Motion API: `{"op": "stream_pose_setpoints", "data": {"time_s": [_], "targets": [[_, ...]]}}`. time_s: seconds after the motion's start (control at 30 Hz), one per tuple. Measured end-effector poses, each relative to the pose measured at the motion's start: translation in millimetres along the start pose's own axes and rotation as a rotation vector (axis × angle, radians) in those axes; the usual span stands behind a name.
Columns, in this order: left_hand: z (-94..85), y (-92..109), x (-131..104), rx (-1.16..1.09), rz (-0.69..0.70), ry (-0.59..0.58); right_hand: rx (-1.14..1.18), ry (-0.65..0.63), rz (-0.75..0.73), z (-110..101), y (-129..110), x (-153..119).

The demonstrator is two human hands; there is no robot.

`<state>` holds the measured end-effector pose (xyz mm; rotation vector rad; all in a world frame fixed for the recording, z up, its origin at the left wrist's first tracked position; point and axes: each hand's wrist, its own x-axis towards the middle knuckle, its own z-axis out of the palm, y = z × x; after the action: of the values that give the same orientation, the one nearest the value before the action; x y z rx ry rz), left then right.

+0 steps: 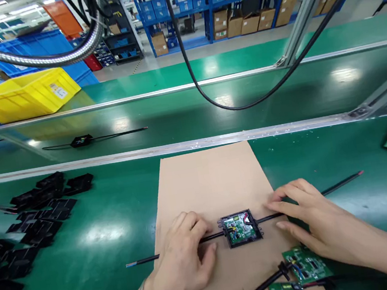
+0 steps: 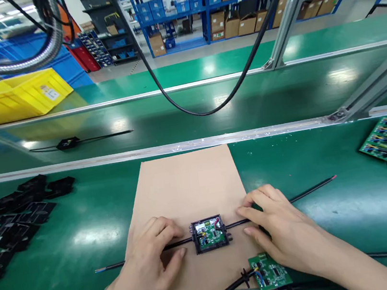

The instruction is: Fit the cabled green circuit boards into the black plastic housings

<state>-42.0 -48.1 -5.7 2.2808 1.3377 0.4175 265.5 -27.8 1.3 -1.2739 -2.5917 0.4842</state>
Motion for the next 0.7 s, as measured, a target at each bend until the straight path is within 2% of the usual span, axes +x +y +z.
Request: {"op": "stream_pose_setpoints", "data": {"time_s": [0.07, 0.17, 0.27, 0.33, 0.43, 0.5, 0.57, 0.63, 0.7], "targets": [[-6.4, -2, -4, 0.037, -0.024, -0.048, 0.011, -0.005, 0.020, 4, 12, -5], [-12.2, -7, -9, 0.061, -0.024, -0.117, 0.051, -0.015, -0.030, 12, 27, -9], [-20.6, -17, 2, 0.080, -0.005, -0.109, 0.035, 0.038, -0.096, 8, 42, 3], [-32.7, -25, 31, 0.152, 0.027, -0.040, -0.027, 0.128, -0.112, -9, 55, 27], [-58.3, -40, 103, 0.280, 0.044, 0.103, -0.179, 0.268, -0.124, -53, 81, 83], [-72.6, -49, 153, 0.326, 0.023, 0.203, -0.222, 0.286, -0.092, -82, 99, 120], [-79.0, -58, 187, 0.364, -0.004, 0.306, -0.264, 0.340, -0.027, -99, 110, 142], [-77.1, -67, 192, 0.381, -0.012, 0.353, -0.285, 0.353, 0.002, -100, 107, 142], [-70.2, -77, 168, 0.385, -0.010, 0.336, -0.262, 0.291, -0.044, -84, 86, 120]]}}
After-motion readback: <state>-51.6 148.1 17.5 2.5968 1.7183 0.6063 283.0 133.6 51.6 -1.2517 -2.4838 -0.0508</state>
